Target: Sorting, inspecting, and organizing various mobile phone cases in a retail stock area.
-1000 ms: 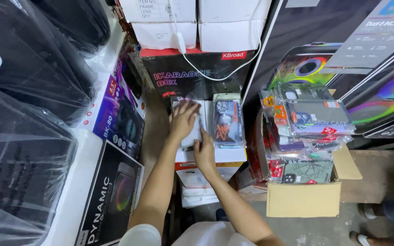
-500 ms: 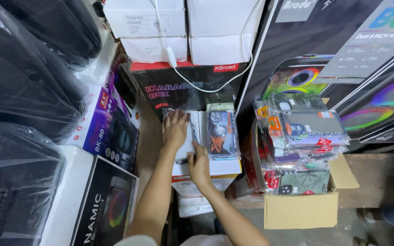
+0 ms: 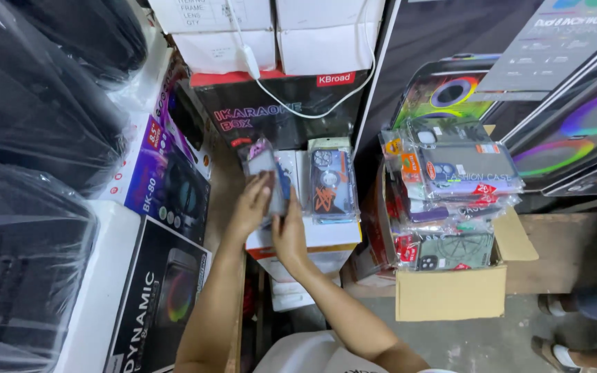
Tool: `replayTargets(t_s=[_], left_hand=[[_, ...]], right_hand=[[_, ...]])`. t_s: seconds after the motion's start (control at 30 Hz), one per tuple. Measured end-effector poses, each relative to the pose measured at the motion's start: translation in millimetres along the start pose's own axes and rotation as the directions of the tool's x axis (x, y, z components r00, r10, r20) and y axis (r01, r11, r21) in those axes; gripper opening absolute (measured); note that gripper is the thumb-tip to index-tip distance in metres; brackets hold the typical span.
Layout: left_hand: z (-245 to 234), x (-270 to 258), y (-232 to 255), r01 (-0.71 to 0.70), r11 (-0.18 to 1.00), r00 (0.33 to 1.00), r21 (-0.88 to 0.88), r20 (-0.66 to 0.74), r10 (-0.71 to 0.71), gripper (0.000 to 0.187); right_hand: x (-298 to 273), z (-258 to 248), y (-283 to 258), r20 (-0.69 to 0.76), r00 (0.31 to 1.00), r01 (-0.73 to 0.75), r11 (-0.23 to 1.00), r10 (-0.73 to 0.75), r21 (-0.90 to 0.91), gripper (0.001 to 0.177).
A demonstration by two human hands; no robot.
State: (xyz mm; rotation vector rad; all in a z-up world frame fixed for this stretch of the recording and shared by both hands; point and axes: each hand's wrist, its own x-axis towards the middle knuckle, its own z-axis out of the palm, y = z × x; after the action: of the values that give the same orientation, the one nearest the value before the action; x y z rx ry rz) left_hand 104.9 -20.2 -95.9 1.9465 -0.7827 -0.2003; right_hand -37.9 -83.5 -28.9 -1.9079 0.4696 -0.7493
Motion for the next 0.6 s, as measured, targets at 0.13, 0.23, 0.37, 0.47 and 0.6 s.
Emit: replayTargets(t_s=[0.13,0.23,0.37,0.47,0.6], left_hand=[[-21.5,-21.6,83.3,0.162,0.753,0.955,-0.638,-0.092,-0.283,0.06],[-33.2,-19.7,73.8,0.166,0.527,0.896,-0.833,-0.096,-0.434,0.076],[-43.2,-29.6,64.6,0.186,0.536,0.857,-0.824,-0.13,-0.498,0.083],[-25.5,-24.1,35.8,0.175,0.792,0.888,-0.585,-0.254,-0.384,0.08],[-20.0,-28.1,17.0,0.066,0.991,0.963,0.115,-0.266,-0.033,0.08]], right_hand=[[-11.0,10.9,-7.6,0.056,0.998,-0.003,0.989,0.011,-0.145,0.072],[0.2,10.0,-6.2,0.034,0.929,0.363,0.888,-0.369,-0.283,0.056],[3.7,6.1,24.1,0.05,0.995,0.087,0.994,-0.09,0.061,0.071],[12.5,6.5,49.5,0.107,0.969,-0.244,0.933,0.223,0.264,0.066],[18.6,23.5,110.9,0.138,0.937,-0.348,0.879,0.32,0.326,0.063]])
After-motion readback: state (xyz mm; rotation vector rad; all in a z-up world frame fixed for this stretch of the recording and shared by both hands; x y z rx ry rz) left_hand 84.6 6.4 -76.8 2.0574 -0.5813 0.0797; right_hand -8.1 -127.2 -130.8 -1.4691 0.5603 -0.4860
